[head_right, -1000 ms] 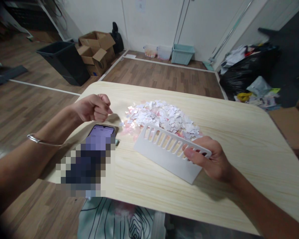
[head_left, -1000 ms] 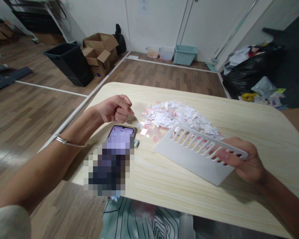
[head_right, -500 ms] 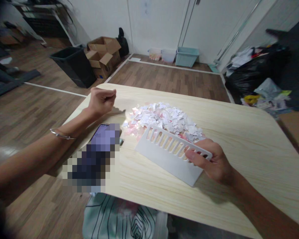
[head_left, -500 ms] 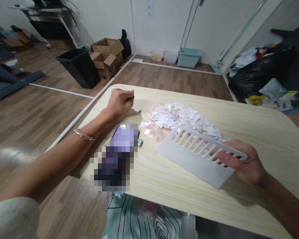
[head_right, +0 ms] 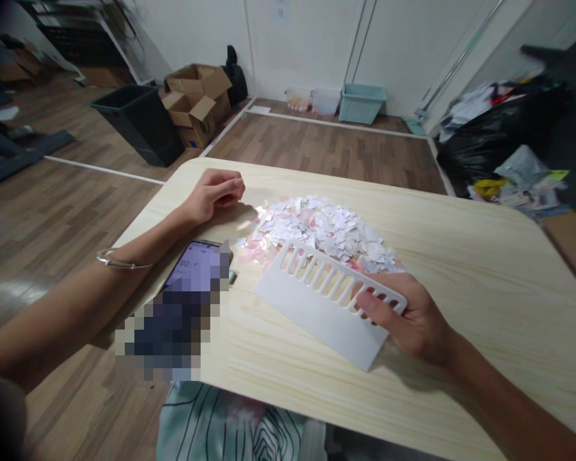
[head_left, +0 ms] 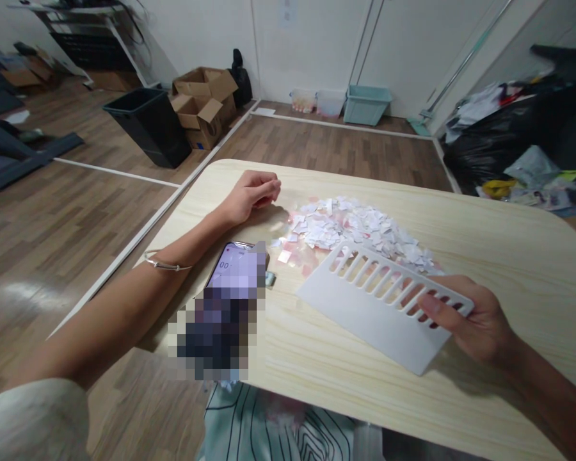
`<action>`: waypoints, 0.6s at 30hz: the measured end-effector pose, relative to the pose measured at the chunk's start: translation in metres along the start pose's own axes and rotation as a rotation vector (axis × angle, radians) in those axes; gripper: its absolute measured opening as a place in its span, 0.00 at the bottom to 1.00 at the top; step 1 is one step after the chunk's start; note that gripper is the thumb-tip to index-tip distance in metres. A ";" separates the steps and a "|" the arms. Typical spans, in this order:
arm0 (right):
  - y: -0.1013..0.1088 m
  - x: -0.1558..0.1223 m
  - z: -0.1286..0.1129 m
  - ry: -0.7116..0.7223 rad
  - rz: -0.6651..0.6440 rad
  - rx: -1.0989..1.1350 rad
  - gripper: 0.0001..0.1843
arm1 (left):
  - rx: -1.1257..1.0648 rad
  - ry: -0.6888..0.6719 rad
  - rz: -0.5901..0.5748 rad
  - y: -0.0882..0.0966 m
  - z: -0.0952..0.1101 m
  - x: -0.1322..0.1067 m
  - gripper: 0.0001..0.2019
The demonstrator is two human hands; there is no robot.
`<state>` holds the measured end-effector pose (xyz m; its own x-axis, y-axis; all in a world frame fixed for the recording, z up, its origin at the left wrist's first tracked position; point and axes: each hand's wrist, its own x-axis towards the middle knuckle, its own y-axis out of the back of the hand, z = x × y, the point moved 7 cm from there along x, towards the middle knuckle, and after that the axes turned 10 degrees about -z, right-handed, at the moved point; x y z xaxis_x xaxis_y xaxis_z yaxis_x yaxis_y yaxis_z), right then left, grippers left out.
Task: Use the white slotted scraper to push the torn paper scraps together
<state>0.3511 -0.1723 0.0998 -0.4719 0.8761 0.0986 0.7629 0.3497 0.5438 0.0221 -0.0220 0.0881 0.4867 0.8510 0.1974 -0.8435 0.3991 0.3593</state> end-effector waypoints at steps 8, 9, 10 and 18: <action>0.002 -0.003 0.002 -0.043 0.049 -0.025 0.29 | -0.044 0.150 -0.111 -0.008 -0.004 -0.006 0.14; 0.000 -0.003 0.003 -0.045 0.029 -0.025 0.30 | -0.045 0.158 -0.118 -0.008 -0.004 -0.006 0.14; 0.000 -0.004 0.003 -0.045 0.023 -0.025 0.31 | -0.046 0.164 -0.125 -0.009 -0.005 -0.007 0.14; -0.011 -0.002 0.008 -0.115 -0.107 0.096 0.30 | 0.039 0.178 -0.135 -0.015 -0.004 -0.009 0.15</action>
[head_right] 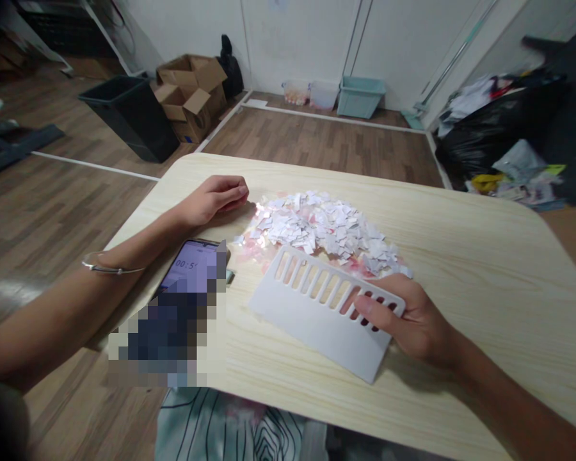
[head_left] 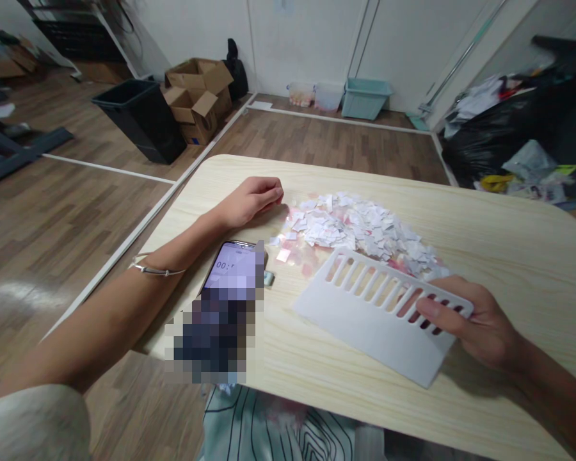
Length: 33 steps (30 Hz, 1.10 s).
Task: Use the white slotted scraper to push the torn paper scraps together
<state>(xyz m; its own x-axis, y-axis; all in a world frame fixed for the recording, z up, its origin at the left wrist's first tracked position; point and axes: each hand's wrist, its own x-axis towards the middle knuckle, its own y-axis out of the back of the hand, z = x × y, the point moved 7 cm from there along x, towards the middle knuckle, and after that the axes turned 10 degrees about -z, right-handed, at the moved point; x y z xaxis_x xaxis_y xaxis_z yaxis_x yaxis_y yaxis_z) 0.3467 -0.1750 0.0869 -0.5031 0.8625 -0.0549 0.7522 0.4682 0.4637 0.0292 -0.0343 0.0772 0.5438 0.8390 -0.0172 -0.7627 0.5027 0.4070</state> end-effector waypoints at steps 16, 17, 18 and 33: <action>-0.014 0.003 -0.007 0.009 -0.143 0.059 0.27 | 0.192 -0.002 -0.024 -0.003 0.002 0.000 0.17; -0.016 0.003 -0.007 0.017 -0.170 0.056 0.26 | 0.205 -0.010 -0.024 -0.003 0.002 0.000 0.17; -0.016 0.002 -0.008 0.017 -0.182 0.056 0.26 | 0.217 -0.015 -0.023 -0.003 0.002 -0.001 0.17; 0.016 -0.008 -0.013 0.071 0.160 -0.089 0.25 | 0.406 -0.017 -0.049 -0.006 0.010 -0.002 0.17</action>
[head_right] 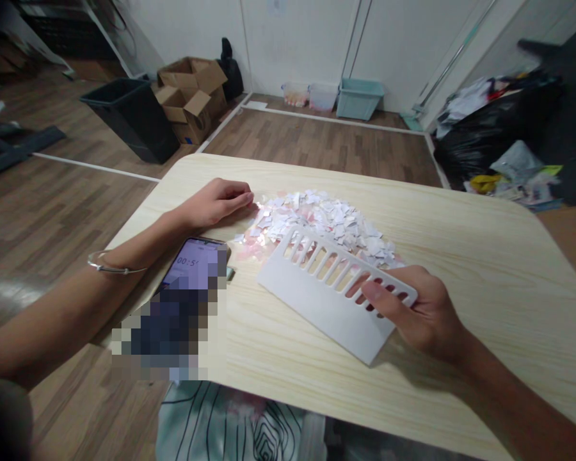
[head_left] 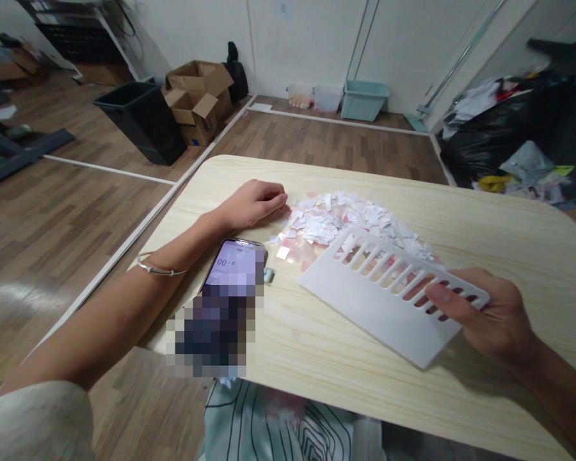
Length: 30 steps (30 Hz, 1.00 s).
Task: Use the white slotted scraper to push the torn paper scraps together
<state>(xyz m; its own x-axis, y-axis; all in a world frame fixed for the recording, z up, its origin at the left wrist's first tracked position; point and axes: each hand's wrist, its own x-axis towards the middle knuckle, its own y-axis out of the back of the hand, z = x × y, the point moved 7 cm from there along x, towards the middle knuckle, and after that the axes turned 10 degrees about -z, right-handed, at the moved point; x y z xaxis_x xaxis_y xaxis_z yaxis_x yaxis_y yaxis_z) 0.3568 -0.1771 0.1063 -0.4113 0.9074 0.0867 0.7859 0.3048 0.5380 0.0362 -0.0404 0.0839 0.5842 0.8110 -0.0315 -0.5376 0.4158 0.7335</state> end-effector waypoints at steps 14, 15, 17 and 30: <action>-0.031 0.007 0.008 -0.099 -0.242 0.183 0.29 | 0.052 -0.011 -0.004 0.000 0.002 0.000 0.17; -0.029 0.008 0.010 -0.105 -0.221 0.189 0.28 | 0.051 -0.011 -0.006 0.000 0.002 0.000 0.17; -0.028 0.008 0.013 -0.123 -0.192 0.210 0.28 | 0.048 -0.010 -0.010 -0.001 0.002 -0.001 0.17; -0.031 0.004 0.008 0.018 -0.323 0.077 0.23 | 0.076 -0.012 0.002 0.000 0.005 -0.001 0.17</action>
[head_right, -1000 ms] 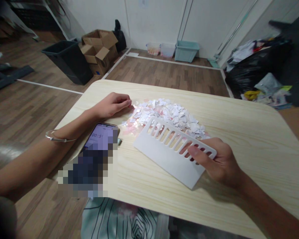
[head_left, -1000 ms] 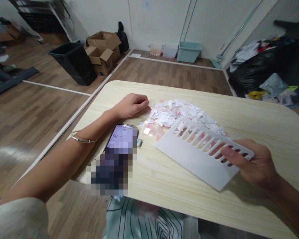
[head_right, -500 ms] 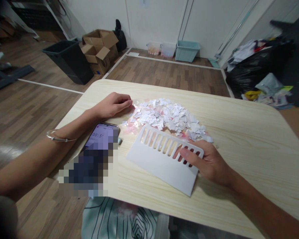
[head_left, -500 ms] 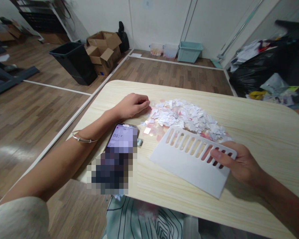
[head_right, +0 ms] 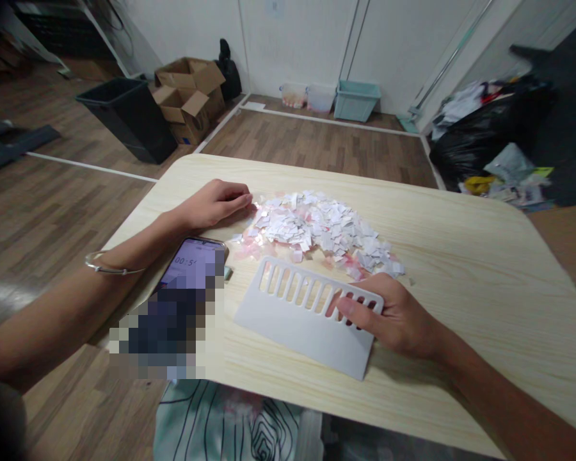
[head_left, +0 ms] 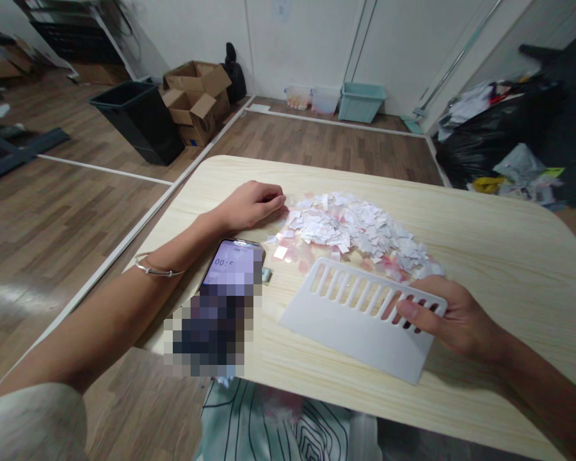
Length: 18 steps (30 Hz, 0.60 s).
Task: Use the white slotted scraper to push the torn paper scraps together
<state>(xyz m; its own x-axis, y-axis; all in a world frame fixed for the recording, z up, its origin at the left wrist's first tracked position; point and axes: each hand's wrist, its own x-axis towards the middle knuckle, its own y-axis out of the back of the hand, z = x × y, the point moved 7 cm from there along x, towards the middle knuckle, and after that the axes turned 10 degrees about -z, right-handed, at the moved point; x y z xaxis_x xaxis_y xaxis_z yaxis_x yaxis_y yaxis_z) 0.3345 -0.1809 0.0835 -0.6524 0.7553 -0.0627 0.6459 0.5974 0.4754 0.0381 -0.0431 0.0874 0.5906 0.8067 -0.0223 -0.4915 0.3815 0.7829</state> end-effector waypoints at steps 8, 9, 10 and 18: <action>-0.011 0.005 -0.015 -0.082 -0.169 0.071 0.24 | -0.001 -0.002 -0.003 0.000 0.001 0.000 0.16; -0.011 0.005 -0.016 -0.081 -0.183 0.071 0.25 | -0.004 -0.002 -0.002 0.000 0.001 0.000 0.16; -0.012 0.005 -0.017 -0.081 -0.192 0.073 0.26 | -0.006 -0.004 -0.001 0.000 0.001 0.000 0.16; 0.007 -0.004 -0.007 -0.098 0.064 0.152 0.30 | 0.027 0.009 -0.005 0.001 0.002 -0.001 0.17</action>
<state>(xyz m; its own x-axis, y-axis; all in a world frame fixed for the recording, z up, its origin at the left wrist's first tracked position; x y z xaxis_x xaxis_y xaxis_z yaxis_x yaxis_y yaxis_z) 0.3389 -0.1816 0.0932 -0.5711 0.8113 -0.1250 0.7423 0.5754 0.3434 0.0388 -0.0444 0.0891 0.5871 0.8089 -0.0321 -0.4709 0.3735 0.7992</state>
